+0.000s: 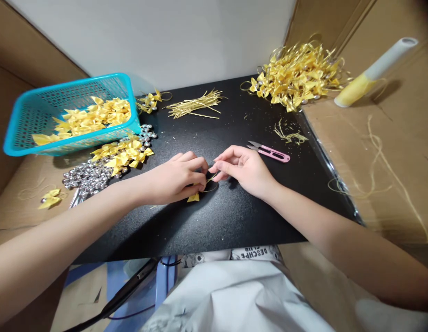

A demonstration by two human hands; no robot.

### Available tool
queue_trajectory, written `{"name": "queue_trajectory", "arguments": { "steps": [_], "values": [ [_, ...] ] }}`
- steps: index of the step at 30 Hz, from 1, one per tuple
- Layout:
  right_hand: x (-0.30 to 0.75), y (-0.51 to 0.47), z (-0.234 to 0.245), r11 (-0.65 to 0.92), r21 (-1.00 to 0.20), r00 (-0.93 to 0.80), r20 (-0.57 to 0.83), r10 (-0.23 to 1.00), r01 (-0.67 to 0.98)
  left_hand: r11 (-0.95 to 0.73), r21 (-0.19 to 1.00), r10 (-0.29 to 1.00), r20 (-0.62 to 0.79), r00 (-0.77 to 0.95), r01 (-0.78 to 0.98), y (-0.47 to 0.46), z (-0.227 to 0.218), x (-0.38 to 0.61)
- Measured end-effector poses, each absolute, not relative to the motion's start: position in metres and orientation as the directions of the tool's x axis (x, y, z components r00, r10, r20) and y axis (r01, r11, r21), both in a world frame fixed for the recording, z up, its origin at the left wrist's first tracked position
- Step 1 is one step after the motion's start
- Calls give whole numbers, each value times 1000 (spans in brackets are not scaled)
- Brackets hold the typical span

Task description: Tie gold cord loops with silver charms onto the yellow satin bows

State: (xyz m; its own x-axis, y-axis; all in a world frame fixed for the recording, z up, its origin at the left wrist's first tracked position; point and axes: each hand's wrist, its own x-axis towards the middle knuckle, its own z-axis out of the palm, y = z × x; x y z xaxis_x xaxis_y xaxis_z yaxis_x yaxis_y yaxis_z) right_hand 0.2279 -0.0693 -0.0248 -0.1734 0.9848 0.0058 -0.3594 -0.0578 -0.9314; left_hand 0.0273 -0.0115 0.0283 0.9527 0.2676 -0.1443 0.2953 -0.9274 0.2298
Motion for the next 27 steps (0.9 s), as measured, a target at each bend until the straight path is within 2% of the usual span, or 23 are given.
{"name": "queue_trajectory", "arguments": {
  "steps": [7, 15, 24, 27],
  "values": [
    [229, -69, -23, -114, -934, -208, -44, 977, -339, -904, 289, 269, -185, 945, 314, -8, 32, 30],
    [228, -69, -24, -87, -941, -191, -25, 981, -328, -893, 307, 265, -232, 936, 329, -5, 33, 31],
    [229, -68, -22, -62, -949, -184, -4, 983, -310, -909, 273, 240, -273, 932, 314, -7, 32, 28],
    [229, -68, -22, -45, -947, -170, 10, 985, -317, -901, 304, 234, -260, 937, 309, -6, 30, 24]
  ]
}}
